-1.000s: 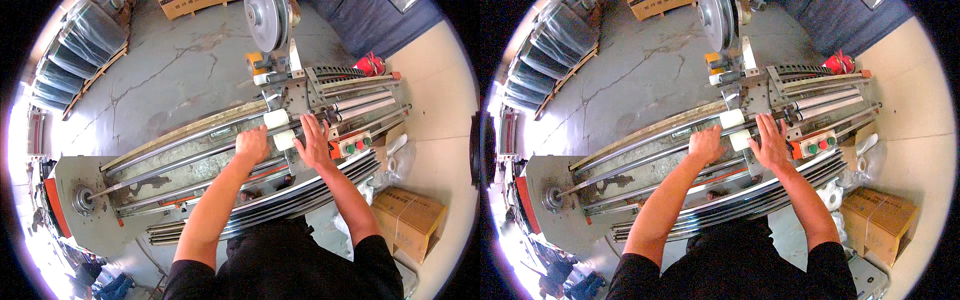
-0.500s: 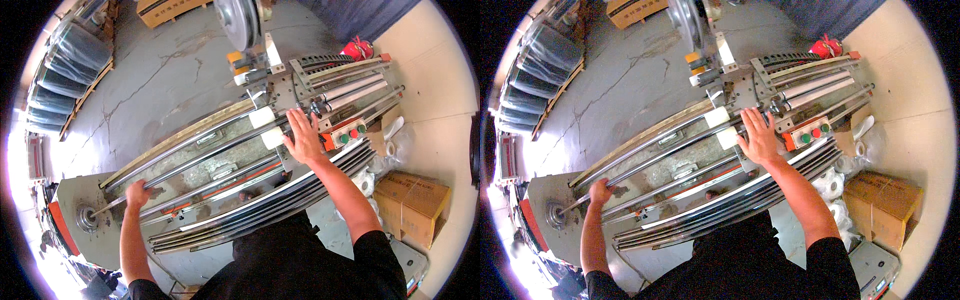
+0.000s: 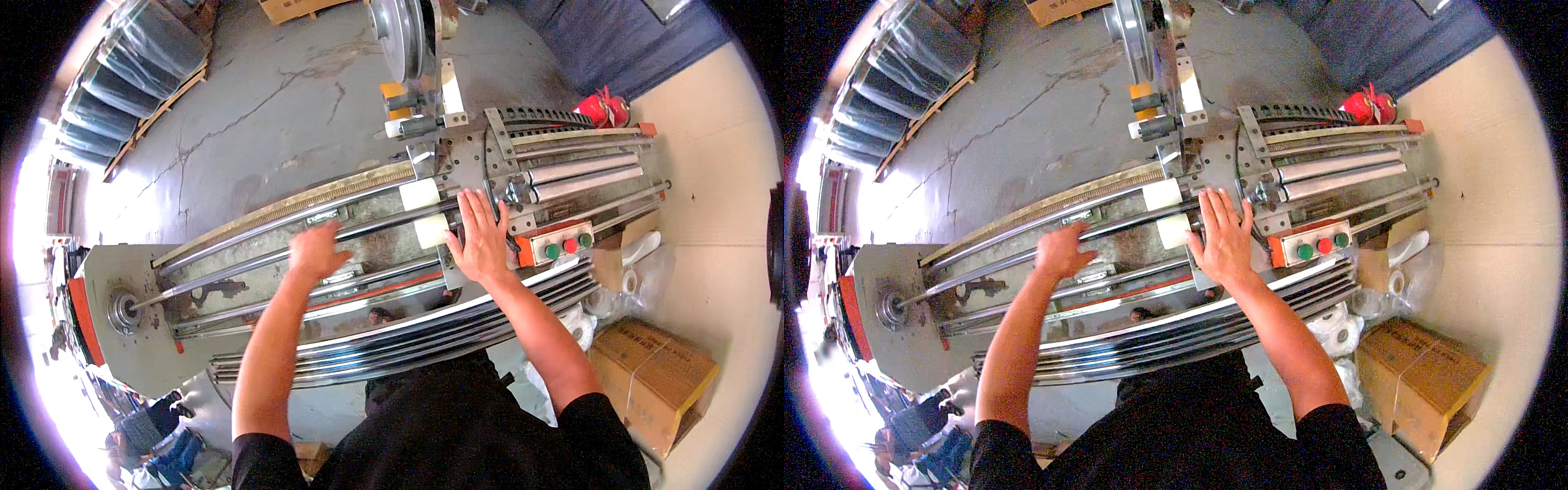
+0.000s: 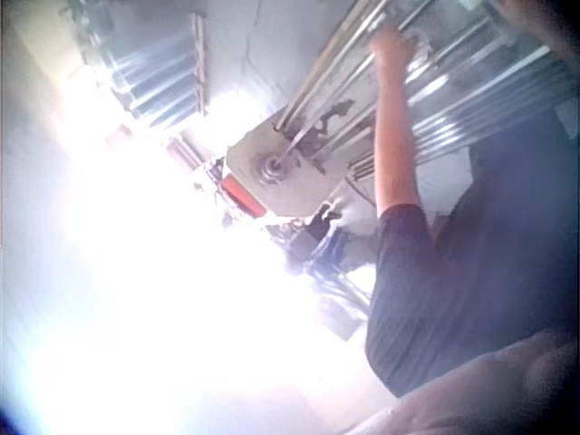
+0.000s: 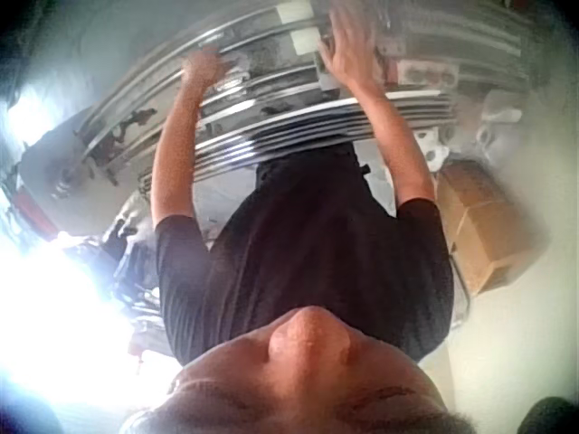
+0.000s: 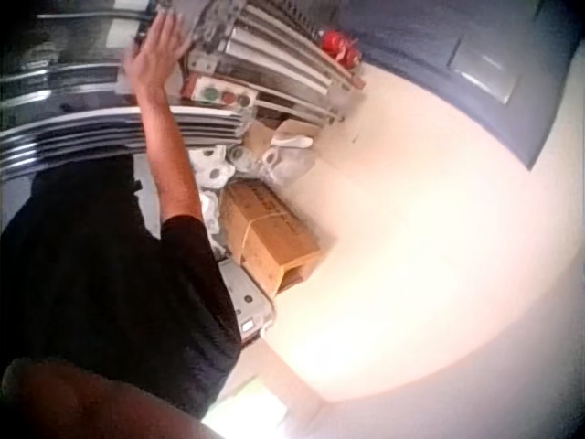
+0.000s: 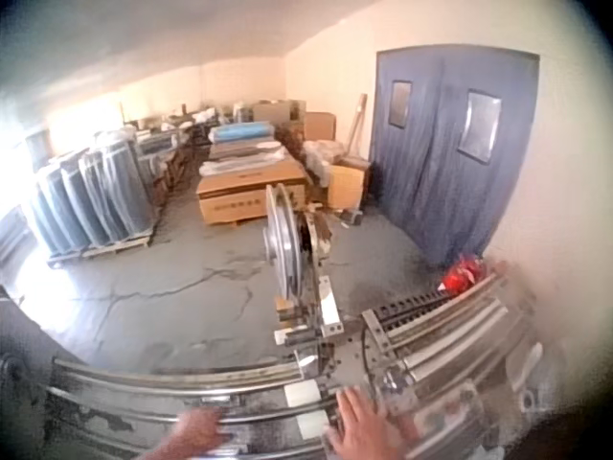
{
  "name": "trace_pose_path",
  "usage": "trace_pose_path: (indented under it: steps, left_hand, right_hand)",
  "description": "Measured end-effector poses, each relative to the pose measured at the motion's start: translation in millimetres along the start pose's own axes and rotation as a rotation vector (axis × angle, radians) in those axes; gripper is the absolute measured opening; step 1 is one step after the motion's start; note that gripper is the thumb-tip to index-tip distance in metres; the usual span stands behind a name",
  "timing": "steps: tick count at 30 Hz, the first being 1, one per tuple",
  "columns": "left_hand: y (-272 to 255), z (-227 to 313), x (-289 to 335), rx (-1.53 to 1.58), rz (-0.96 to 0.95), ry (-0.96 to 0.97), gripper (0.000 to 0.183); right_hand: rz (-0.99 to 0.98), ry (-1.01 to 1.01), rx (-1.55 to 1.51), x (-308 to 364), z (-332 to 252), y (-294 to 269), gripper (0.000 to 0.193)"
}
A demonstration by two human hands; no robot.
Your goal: The person places a long metal rod onto a fabrication machine, slides it into position between rollers, and wraps adhesive tape around the rod and rollers.
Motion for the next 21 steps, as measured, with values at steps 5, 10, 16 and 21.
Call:
trace_pose_path:
  steps: [5,10,16,21]
  left_hand:
    - [-12.5,124.6,-19.1,0.061,0.117,0.16,0.073]
    - [-11.0,107.7,-12.5,0.057,0.159,0.182,0.067]
    - [5.9,-69.7,32.3,0.076,0.212,-0.015,0.069]
    - [10.5,-229.5,61.7,0.098,0.069,-0.331,0.092]
  right_hand:
    - [-0.012,-0.029,-0.009,1.0,-4.5,-2.1,0.078]
    - [-0.039,-0.025,-0.05,1.8,1.6,0.6,0.073]
    - [-0.09,-0.007,-0.057,-19.5,15.6,-11.8,0.058]
    - [-0.142,0.146,-0.45,-113.0,54.3,25.6,0.051]
Point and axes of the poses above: each hand's wrist, its own x-axis away from the middle knuckle, its own y-axis out of the palm, z = x × y, the point moved 8 cm from there along -x, towards the middle knuckle, and after that the axes turned 5 degrees about -z, right-handed, at the moved point
